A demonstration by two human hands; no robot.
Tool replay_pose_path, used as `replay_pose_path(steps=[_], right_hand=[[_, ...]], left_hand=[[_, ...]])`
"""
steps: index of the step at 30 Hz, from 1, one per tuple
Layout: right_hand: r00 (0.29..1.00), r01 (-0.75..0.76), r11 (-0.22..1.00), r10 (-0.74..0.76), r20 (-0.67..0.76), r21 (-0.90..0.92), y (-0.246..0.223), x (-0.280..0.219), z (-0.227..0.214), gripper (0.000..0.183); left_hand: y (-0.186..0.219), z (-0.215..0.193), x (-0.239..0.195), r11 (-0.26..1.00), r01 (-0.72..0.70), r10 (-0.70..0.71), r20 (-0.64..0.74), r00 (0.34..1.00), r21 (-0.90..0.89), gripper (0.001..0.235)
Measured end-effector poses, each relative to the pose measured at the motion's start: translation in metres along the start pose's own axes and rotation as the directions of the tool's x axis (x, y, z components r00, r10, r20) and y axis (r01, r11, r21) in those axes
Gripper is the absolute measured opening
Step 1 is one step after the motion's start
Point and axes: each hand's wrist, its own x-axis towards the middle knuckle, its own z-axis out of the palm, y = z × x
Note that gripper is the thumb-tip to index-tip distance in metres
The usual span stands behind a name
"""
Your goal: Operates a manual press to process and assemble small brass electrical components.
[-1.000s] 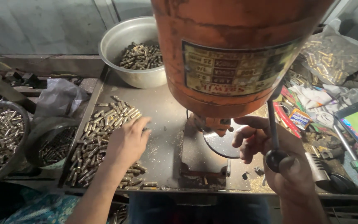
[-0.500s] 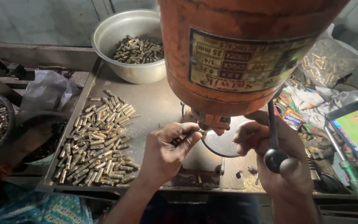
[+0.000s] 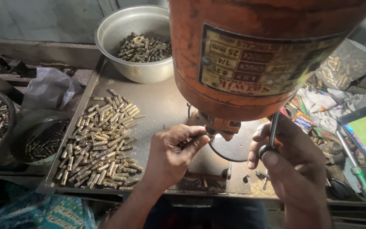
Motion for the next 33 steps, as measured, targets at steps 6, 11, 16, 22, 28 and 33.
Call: replay_pose_path(steps=[6,11,16,22,28,33], right_hand=[[0.998,-0.045,0.99,0.04,-0.042,-0.136,-0.004,0.004,0.007,0.053],[0.995,0.006,0.996,0.002,0.097,-0.086,-0.004,0.006,0.001,0.08],[0.987,-0.111,0.993,0.113,0.118,-0.026,-0.005,0.007,0.0,0.114],[0.986,-0.147,0.988,0.15,0.073,-0.053,-0.008,0.008,0.008,0.12],[0.985,-0.156,0.986,0.16,0.06,-0.061,-0.01,0.007,0.009,0.121],[0.985,-0.135,0.988,0.142,0.1,-0.073,-0.008,0.007,0.006,0.118]], left_hand=[[0.001,0.001,0.0,1.0,-0.006,0.006,-0.008,1.0,0.018,0.018],[-0.005,0.0,-0.003,0.989,-0.112,0.111,-0.017,0.994,-0.092,0.02],[-0.01,-0.026,0.004,0.962,0.097,-0.128,-0.11,0.986,-0.254,0.016],[-0.038,-0.085,0.022,0.756,0.311,-0.519,-0.238,0.821,-0.575,0.007],[-0.074,-0.101,0.031,0.735,0.088,0.032,-0.163,0.986,0.673,0.011],[-0.093,-0.096,0.052,0.375,0.012,-0.184,0.062,0.981,0.927,0.008]])
